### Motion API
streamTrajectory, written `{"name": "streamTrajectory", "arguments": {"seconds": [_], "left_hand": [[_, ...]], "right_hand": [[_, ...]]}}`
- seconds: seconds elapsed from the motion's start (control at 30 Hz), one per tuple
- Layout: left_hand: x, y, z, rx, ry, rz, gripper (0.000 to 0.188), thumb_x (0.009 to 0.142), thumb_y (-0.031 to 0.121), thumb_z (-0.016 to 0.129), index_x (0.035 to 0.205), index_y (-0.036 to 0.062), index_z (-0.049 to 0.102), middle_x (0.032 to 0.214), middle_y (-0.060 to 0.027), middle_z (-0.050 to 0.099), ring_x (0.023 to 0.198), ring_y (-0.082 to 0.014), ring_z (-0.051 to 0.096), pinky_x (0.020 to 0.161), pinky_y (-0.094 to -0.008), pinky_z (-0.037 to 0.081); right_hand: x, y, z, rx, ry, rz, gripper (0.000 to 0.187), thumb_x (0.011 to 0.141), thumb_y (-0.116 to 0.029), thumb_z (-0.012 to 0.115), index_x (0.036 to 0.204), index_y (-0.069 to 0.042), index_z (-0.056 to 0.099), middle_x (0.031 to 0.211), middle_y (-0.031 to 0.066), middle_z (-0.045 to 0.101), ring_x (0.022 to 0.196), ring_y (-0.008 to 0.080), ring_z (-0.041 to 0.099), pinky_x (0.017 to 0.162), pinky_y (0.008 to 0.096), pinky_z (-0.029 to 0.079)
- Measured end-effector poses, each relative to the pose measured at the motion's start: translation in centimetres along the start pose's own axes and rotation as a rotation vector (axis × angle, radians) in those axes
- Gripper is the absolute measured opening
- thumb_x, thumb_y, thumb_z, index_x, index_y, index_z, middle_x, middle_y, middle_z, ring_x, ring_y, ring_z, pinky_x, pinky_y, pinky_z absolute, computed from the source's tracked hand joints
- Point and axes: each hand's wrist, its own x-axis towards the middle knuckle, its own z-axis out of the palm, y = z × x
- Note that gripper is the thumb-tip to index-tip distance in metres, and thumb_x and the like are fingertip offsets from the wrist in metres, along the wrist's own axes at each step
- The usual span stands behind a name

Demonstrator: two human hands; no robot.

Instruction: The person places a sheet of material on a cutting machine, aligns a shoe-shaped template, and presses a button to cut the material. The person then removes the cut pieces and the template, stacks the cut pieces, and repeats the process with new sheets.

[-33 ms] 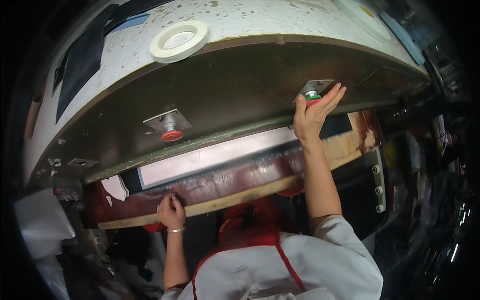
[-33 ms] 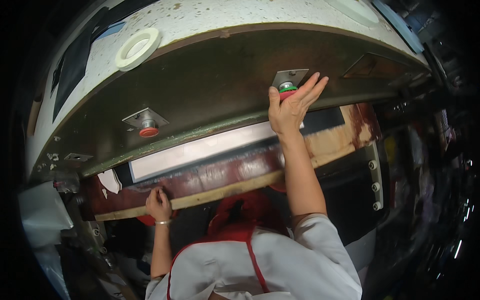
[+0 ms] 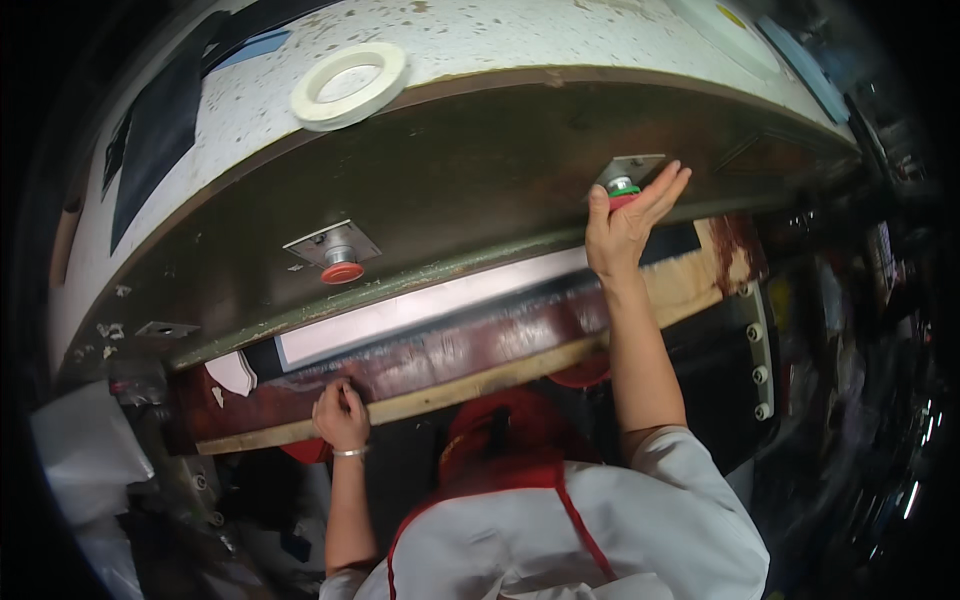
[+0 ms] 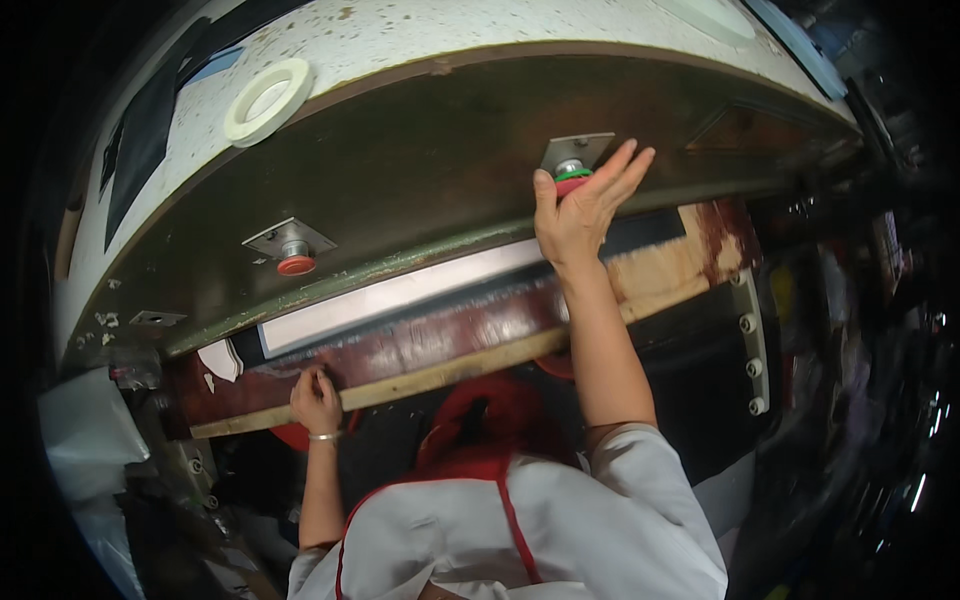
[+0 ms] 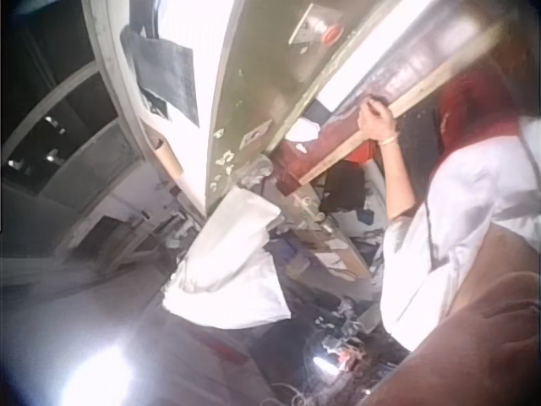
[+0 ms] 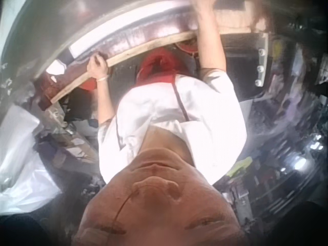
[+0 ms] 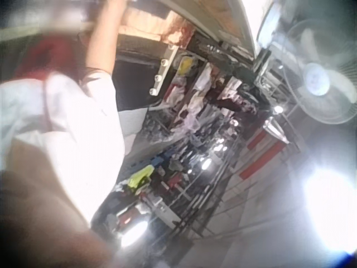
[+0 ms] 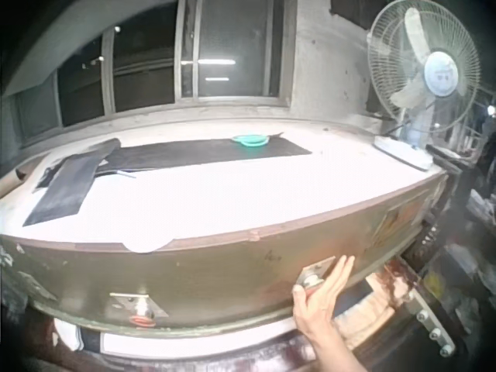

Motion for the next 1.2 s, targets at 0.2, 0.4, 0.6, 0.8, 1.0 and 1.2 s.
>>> {"name": "streamTrajectory", "arguments": {"seconds": [0.2,0.4,0.6,0.8,1.0,1.2], "left_hand": [[5.1,-5.5,1.4,0.005,0.029,0.006,0.020,0.083,0.014,0.054,0.096,0.0060,0.068,0.087,-0.0148,0.068,0.080,-0.0350,0.063,0.072,-0.0412,0.049],[16.7,-9.3,1.4,-0.040,-0.008,-0.088,0.031,0.091,0.030,0.051,0.096,0.0050,0.068,0.084,-0.0162,0.068,0.074,-0.0321,0.065,0.063,-0.0421,0.052],[22.5,-13.3,0.8,0.039,0.203,0.106,0.031,0.091,0.029,0.053,0.093,0.0022,0.067,0.081,-0.0169,0.067,0.070,-0.0332,0.063,0.064,-0.0421,0.053],[19.6,-11.4,-1.9,-0.043,0.117,0.274,0.028,0.090,0.022,0.057,0.093,-0.0052,0.065,0.086,-0.0228,0.065,0.081,-0.0348,0.062,0.075,-0.0402,0.052],[11.4,-9.4,-5.6,-0.084,0.020,0.206,0.025,0.090,0.019,0.058,0.094,-0.0056,0.065,0.087,-0.0227,0.065,0.081,-0.0374,0.061,0.078,-0.0420,0.051],[10.8,-11.7,-7.5,0.123,0.259,0.145,0.033,0.092,0.022,0.053,0.098,-0.0083,0.064,0.100,-0.0261,0.064,0.091,-0.0380,0.061,0.083,-0.0412,0.048]], "right_hand": [[-2.0,1.4,1.7,-0.135,-0.113,-0.137,0.095,0.081,-0.043,0.065,0.142,0.010,0.014,0.145,0.0363,0.012,0.136,0.0500,0.013,0.111,0.0511,0.016],[-7.8,-3.3,6.2,0.015,-0.535,0.205,0.034,0.077,-0.025,0.067,0.103,-0.003,0.063,0.076,0.0126,0.062,0.088,0.0318,0.059,0.097,0.0448,0.039],[-6.7,-3.9,11.3,0.246,-0.358,-0.052,0.024,0.075,-0.020,0.070,0.088,-0.001,0.063,0.092,0.0154,0.060,0.096,0.0299,0.055,0.094,0.0415,0.039],[-9.1,-4.7,8.2,0.161,-0.216,-0.180,0.030,0.076,-0.023,0.070,0.092,0.001,0.063,0.089,0.0133,0.061,0.097,0.0302,0.055,0.097,0.0407,0.037],[-10.3,-4.2,2.7,0.014,-0.222,-0.026,0.028,0.072,-0.021,0.071,0.091,-0.001,0.064,0.087,0.0126,0.060,0.094,0.0310,0.053,0.084,0.0418,0.045],[-6.5,-4.2,2.7,-0.035,-0.177,0.041,0.073,0.069,-0.025,0.075,0.131,-0.003,0.045,0.129,0.0322,0.035,0.122,0.0441,0.036,0.099,0.0456,0.039]]}}
